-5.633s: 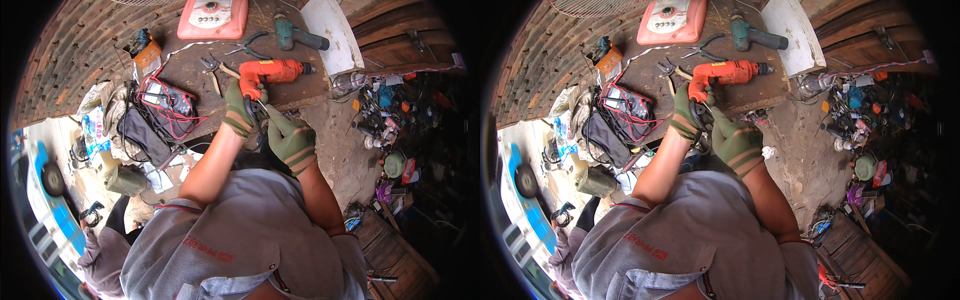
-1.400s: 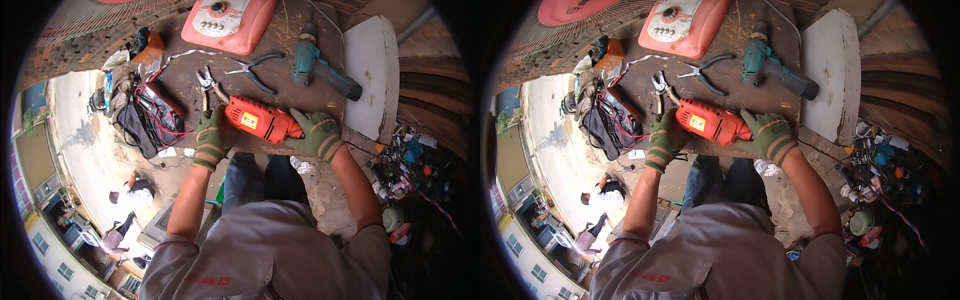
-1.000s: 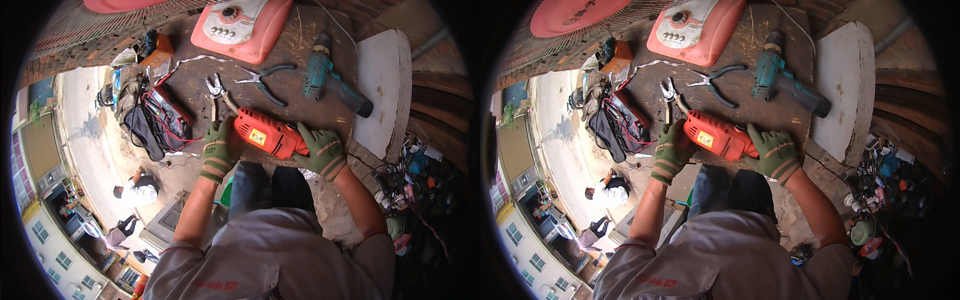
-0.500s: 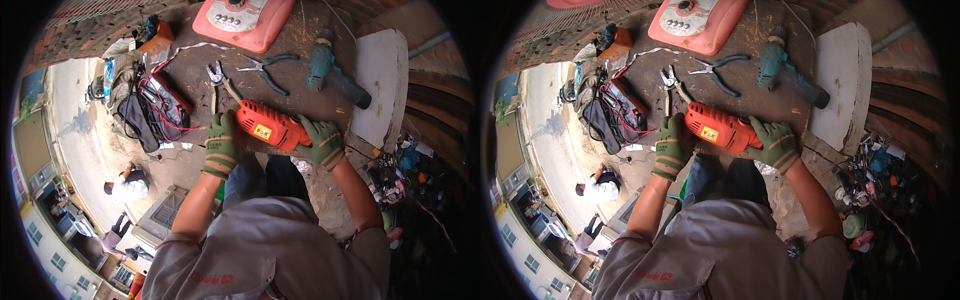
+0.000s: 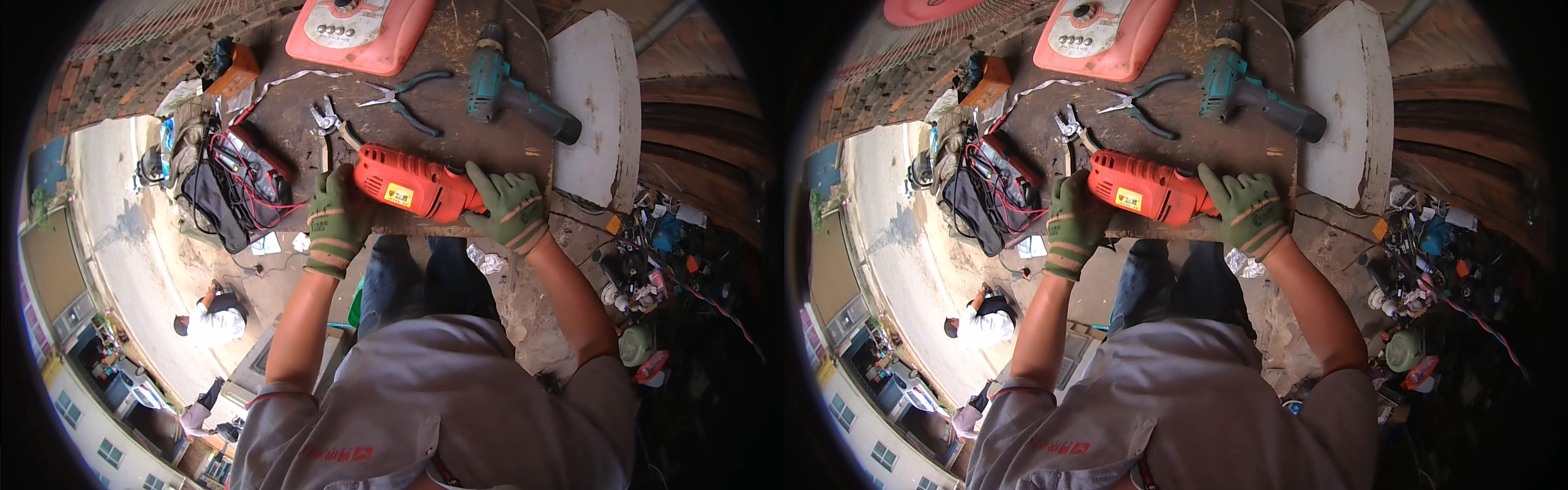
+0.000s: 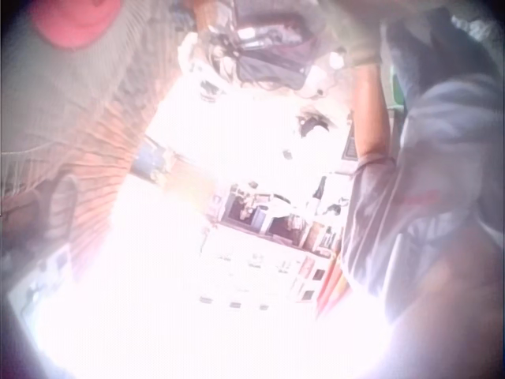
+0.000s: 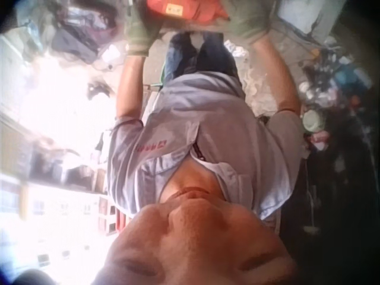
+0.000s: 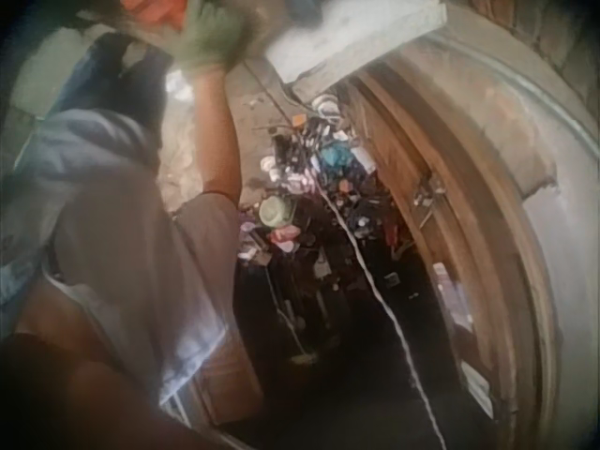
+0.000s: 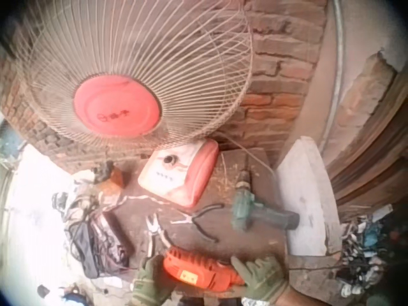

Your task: The person disassembles a red cordless drill on a cluttered workbench, removes the housing to expose the motor and internal components, and manipulates the internal parts with gloved hands. The person then removes gloves and continues handling the exposed motor assembly.

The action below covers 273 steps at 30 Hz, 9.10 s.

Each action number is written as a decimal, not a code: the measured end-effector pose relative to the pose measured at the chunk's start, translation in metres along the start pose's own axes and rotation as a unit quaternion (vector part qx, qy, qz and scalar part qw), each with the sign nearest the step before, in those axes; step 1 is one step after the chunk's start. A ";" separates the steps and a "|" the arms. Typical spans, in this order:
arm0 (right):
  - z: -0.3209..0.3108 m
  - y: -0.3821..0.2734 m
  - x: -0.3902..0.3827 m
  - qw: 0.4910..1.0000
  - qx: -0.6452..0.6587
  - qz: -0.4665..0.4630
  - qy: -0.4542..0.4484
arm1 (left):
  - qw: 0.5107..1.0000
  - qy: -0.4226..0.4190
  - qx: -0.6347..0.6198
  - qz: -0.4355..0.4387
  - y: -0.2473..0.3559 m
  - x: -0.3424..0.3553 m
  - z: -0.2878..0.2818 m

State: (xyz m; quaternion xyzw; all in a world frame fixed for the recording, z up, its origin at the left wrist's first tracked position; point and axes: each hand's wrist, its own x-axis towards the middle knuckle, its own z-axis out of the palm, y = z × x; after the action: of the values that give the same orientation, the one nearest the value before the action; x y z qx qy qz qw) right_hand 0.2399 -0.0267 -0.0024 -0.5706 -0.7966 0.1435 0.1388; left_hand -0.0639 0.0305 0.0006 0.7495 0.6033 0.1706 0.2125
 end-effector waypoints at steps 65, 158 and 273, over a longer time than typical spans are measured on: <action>0.018 -0.041 0.202 0.931 0.146 -0.004 -0.335 | 0.971 -0.049 -0.175 -0.156 -0.033 -0.018 0.020; 0.013 -0.038 0.019 0.933 0.013 0.347 -0.096 | 0.847 -0.359 0.170 0.353 0.051 0.099 0.008; 0.032 0.017 0.121 0.916 0.209 0.155 -0.305 | 0.887 -0.210 0.237 0.335 0.037 0.064 0.008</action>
State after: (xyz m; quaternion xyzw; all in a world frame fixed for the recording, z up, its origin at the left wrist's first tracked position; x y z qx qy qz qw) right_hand 0.2051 0.0907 -0.0314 -0.5735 -0.6539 0.4932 -0.0185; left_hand -0.0155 0.0859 0.0126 0.9535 0.2797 -0.0775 0.0808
